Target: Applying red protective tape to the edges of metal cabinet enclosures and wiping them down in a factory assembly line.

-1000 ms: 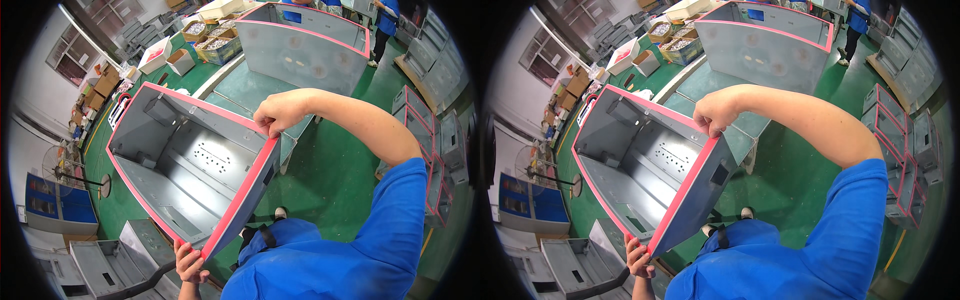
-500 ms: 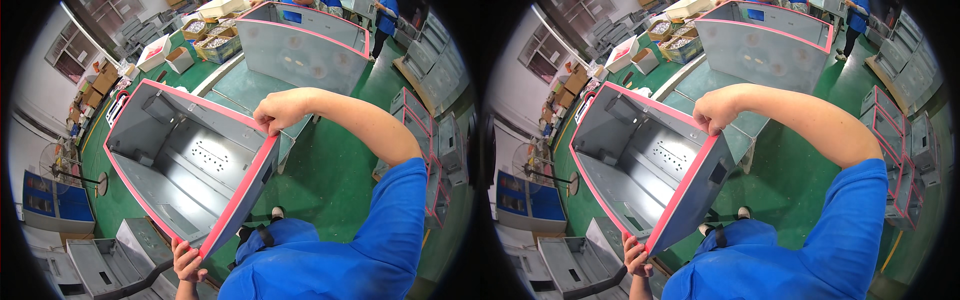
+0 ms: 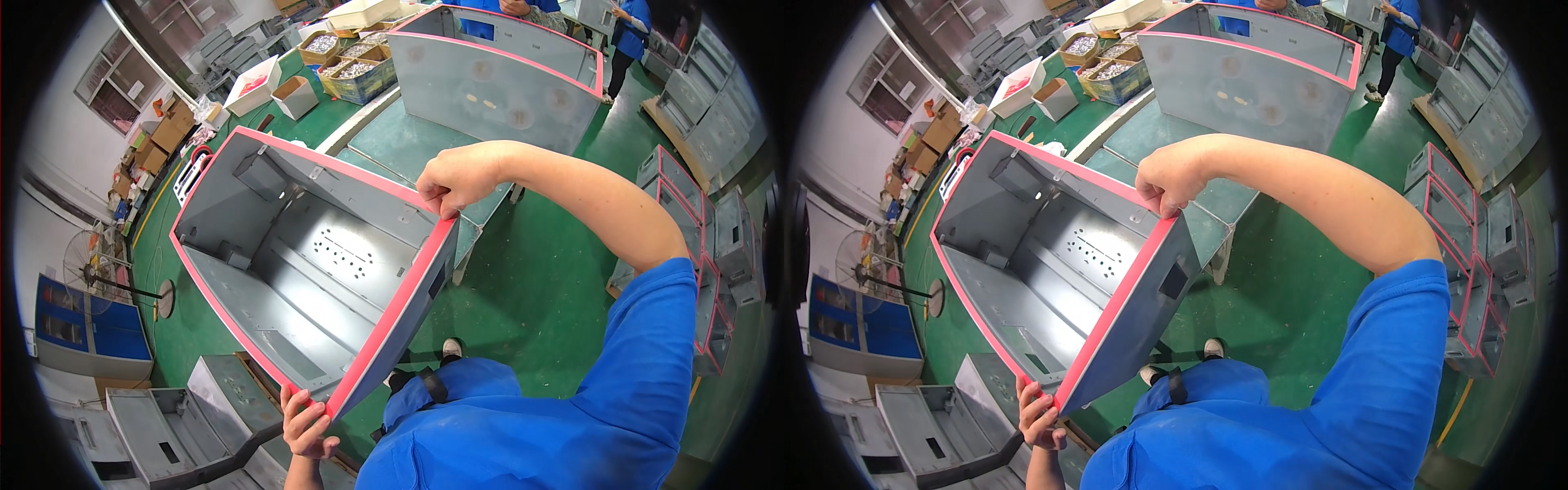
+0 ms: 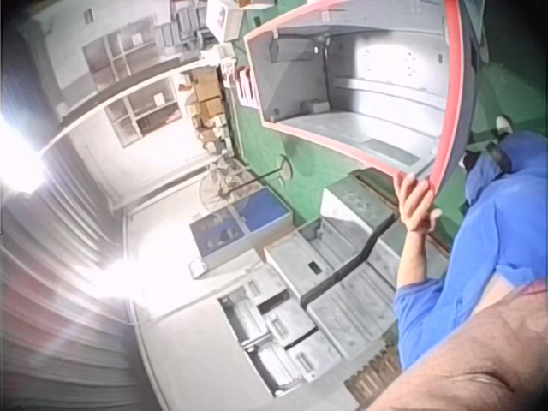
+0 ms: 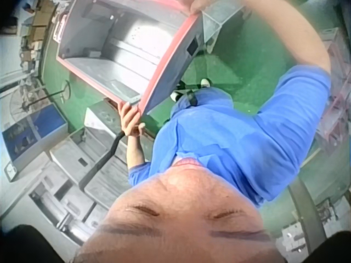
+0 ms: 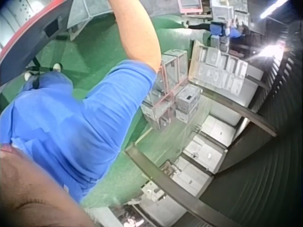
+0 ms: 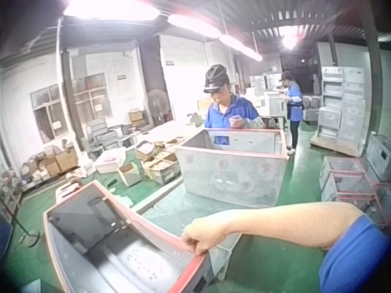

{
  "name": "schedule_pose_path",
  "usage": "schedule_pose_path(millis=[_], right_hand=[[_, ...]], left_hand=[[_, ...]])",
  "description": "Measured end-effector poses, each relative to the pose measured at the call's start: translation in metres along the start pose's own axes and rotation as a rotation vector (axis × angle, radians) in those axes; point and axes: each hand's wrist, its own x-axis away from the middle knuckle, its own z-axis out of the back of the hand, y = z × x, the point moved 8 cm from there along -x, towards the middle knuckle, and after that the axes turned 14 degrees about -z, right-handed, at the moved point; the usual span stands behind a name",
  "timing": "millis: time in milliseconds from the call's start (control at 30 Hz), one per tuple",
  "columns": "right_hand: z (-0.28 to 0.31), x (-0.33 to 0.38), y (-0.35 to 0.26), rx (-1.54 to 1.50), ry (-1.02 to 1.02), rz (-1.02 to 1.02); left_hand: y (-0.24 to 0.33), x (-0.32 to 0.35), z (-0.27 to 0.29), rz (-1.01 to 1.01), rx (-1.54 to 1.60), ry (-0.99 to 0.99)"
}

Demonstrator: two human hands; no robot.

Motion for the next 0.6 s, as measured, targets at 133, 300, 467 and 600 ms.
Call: schedule_pose_path(millis=[133,300,467,600], right_hand=[[0.0006,0.0009,0.0005,-0.004,0.019,0.003],[0.0013,0.0021,-0.0005,-0.017,0.021,-0.003],[0.0021,0.0030,-0.0016,0.007,0.045,-0.007],[0.0042,0.0059,-0.0041,0.036,0.083,0.001]], left_hand=[[-0.0002,-0.0003,0.0001,-0.001,0.001,-0.003],[0.0001,0.0002,0.0002,0.001,-0.005,-0.009],[-0.0005,0.0025,0.0007,0.001,-0.005,-0.014],[-0.0012,0.0028,0.0006,0.000,-0.003,-0.009]])
